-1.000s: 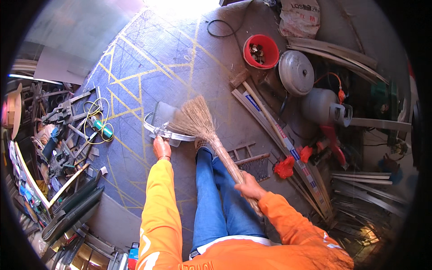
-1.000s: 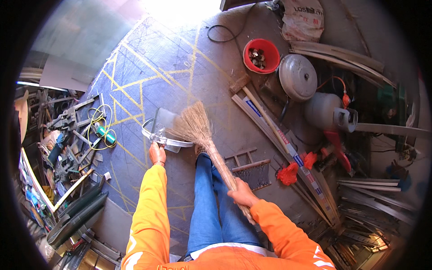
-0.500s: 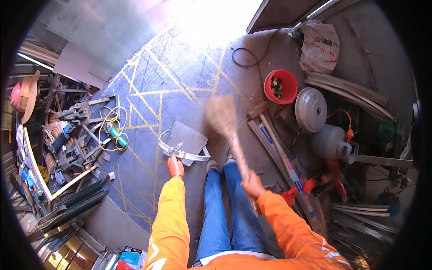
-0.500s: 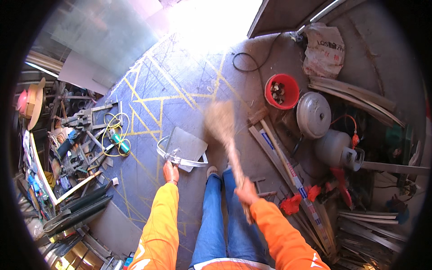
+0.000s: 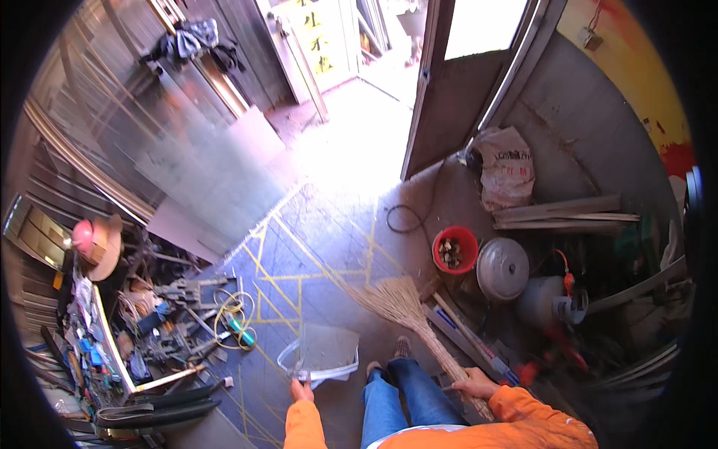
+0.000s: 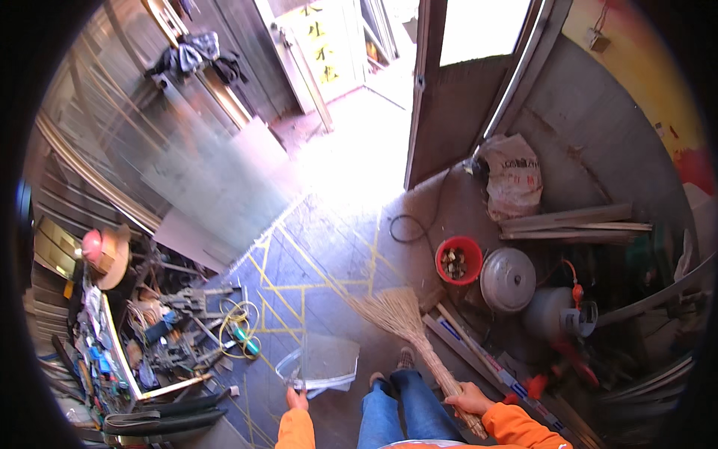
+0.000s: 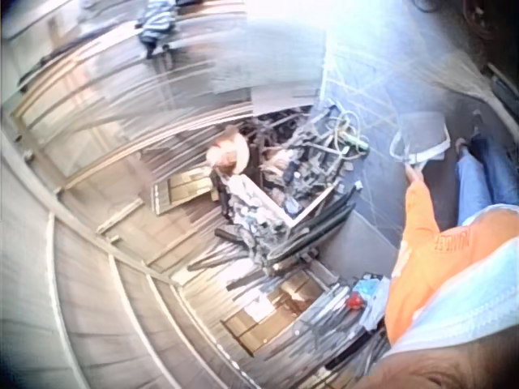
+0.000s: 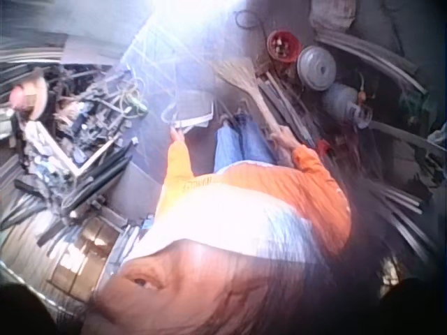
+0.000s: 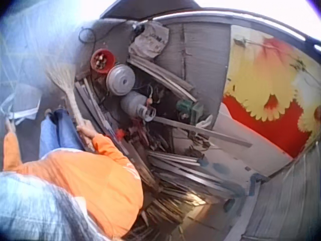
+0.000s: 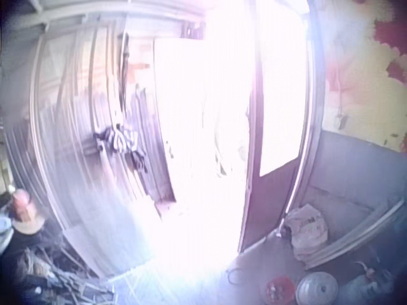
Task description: The person sweeps debris from a cluttered workshop floor using a traditional straw broom and a dustpan. They gather small metal scraps and dust into the dustpan, move around the workspace to collect scattered debris, and then walk toward the doorway while holding the dustpan and broom.
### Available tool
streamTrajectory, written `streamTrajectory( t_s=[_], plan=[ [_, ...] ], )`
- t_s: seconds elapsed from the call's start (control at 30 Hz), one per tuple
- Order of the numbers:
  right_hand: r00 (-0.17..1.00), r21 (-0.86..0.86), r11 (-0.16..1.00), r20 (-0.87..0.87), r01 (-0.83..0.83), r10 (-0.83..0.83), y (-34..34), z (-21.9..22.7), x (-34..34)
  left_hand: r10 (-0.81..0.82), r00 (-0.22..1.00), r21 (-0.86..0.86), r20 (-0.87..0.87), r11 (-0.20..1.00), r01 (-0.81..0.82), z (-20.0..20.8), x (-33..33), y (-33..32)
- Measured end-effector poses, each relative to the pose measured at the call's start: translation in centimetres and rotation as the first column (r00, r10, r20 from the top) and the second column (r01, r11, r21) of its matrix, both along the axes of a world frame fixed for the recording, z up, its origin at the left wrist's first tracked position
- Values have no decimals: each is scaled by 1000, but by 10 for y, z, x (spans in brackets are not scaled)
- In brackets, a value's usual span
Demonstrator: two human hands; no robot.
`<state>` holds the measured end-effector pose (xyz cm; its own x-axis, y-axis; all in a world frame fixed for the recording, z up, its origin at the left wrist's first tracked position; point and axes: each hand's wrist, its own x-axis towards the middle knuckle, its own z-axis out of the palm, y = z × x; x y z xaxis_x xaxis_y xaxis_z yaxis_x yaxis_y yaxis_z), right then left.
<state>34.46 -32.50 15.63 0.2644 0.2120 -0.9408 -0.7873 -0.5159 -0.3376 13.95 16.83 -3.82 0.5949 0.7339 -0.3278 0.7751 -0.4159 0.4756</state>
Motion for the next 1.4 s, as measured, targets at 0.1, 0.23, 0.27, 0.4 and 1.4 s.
streamTrajectory(
  t_s=[0.1, 0.23, 0.27, 0.4, 1.4],
  plan=[
    [997, -3, 998, -49, 64, -64, -6, 9, 14, 120, 993, -52, -17, 991, -121, 49, -12, -5],
    [961, 10, 975, -169, 224, -219, -4, 11, 39, 148, 986, 19, -72, 989, -147, 88, -18, 1],
    [951, 15, 967, -183, 255, -248, -4, 12, 45, 184, 969, 14, -167, 983, -184, 94, -14, 2],
    [940, 69, 960, -232, 272, -250, 2, 0, 73, 189, 967, -19, -170, 981, -195, 84, -11, 12],
    [816, 133, 838, -352, 529, -459, -18, 36, 151, -293, 950, -1, -108, 956, 294, 109, 235, 1]
  ],
)
